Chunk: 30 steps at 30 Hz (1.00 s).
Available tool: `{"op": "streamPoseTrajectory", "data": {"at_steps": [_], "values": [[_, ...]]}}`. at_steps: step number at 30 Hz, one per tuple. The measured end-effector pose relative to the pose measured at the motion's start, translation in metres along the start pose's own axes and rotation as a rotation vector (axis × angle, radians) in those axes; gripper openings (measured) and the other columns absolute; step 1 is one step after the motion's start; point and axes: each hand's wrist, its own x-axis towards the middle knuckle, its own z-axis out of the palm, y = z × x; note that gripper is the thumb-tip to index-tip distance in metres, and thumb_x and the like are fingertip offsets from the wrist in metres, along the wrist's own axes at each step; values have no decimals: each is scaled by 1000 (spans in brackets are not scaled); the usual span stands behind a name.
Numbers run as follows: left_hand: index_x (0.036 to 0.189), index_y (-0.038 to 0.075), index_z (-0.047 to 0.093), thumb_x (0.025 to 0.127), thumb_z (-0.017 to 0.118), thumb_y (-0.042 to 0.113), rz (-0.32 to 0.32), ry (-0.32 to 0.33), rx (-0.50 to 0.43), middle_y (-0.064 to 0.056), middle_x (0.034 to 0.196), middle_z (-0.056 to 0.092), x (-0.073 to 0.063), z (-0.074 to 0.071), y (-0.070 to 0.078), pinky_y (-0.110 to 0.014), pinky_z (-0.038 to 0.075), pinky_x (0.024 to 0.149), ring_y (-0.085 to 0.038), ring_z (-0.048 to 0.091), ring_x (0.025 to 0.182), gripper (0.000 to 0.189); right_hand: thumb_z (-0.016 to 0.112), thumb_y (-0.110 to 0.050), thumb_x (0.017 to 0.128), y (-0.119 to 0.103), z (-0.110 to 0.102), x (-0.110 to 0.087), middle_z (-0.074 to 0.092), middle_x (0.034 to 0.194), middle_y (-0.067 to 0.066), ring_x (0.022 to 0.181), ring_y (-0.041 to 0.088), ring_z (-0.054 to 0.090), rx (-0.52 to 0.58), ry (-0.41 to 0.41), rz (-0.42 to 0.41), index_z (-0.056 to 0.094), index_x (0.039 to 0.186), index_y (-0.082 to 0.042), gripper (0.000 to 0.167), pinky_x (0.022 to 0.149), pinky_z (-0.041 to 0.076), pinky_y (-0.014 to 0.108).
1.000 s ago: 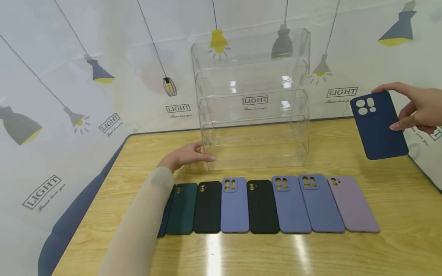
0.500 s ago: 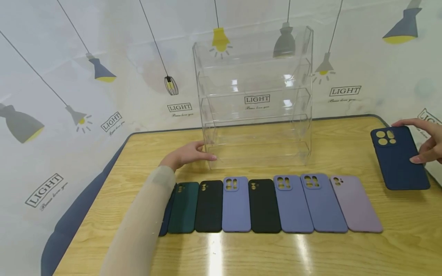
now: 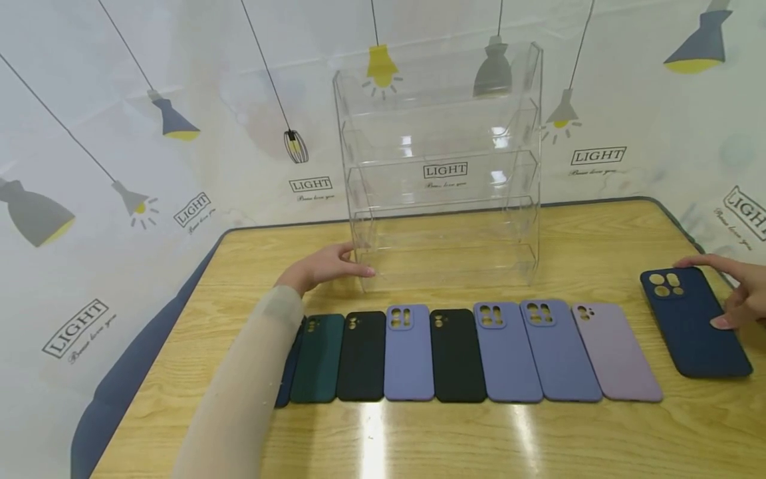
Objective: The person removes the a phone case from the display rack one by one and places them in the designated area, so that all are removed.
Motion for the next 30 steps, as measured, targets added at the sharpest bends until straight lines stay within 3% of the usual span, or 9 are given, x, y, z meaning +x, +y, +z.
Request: {"op": "streamPoseTrajectory", "data": {"at_steps": [3, 7, 16, 17, 19, 20, 23, 30], "values": [[168, 35, 31, 88, 81, 60, -3, 0, 0, -10, 180, 16, -2, 0, 1, -63, 26, 130, -39, 22, 165, 98, 74, -13, 98, -2, 4, 0, 58, 62, -8, 47, 9, 27, 80, -88, -28, 5, 124, -88, 104, 44, 32, 26], [168, 35, 31, 88, 81, 60, -8, 2, 4, -12, 180, 16, -4, -1, 1, -63, 26, 131, -39, 21, 165, 97, 74, -17, 98, -11, 16, 1, 39, 55, -8, 46, 5, 27, 121, -129, 31, 8, 118, -88, 99, 47, 29, 23], [169, 33, 28, 88, 81, 62, -20, 3, 11, -10, 180, 15, -5, -1, 0, -62, 26, 131, -39, 21, 165, 101, 76, -16, 97, -35, 35, 4, 54, 57, -2, 44, 4, 34, 151, -140, 149, 13, 112, -86, 95, 50, 35, 22], [170, 32, 28, 88, 81, 62, -21, 2, 10, -10, 180, 14, -5, -1, 0, -62, 26, 131, -39, 20, 165, 102, 76, -16, 97, -38, 36, 4, 57, 58, 1, 43, 4, 34, 154, -138, 166, 9, 126, -84, 100, 49, 35, 23], [170, 32, 28, 88, 80, 62, -21, 3, 13, -11, 180, 14, -5, -2, 0, -62, 25, 131, -39, 20, 165, 101, 77, -13, 95, -42, 37, 5, 60, 59, 5, 42, 5, 34, 163, -131, 191, 0, 152, -65, 109, 49, 36, 23], [170, 32, 27, 88, 80, 62, -22, 3, 14, -11, 180, 14, -6, -2, 0, -63, 25, 131, -39, 20, 165, 102, 78, -12, 95, -43, 38, 6, 63, 61, 9, 42, 6, 35, 166, -127, 204, -5, 162, -49, 113, 49, 36, 23], [170, 31, 27, 88, 80, 61, -24, 3, 14, -11, 180, 14, -6, -1, 1, -63, 25, 131, -39, 20, 165, 102, 79, -10, 94, -47, 39, 7, 71, 68, 21, 40, 7, 37, 168, -121, 213, -13, 162, -1, 115, 47, 37, 24], [170, 32, 29, 87, 80, 63, -17, 8, 23, -11, 180, 17, -5, -2, -1, -63, 26, 130, -39, 22, 165, 102, 76, -7, 95, -50, 38, 8, 74, 73, 26, 39, 9, 42, 185, -131, 208, -17, 164, 0, 116, 47, 41, 25]]}}
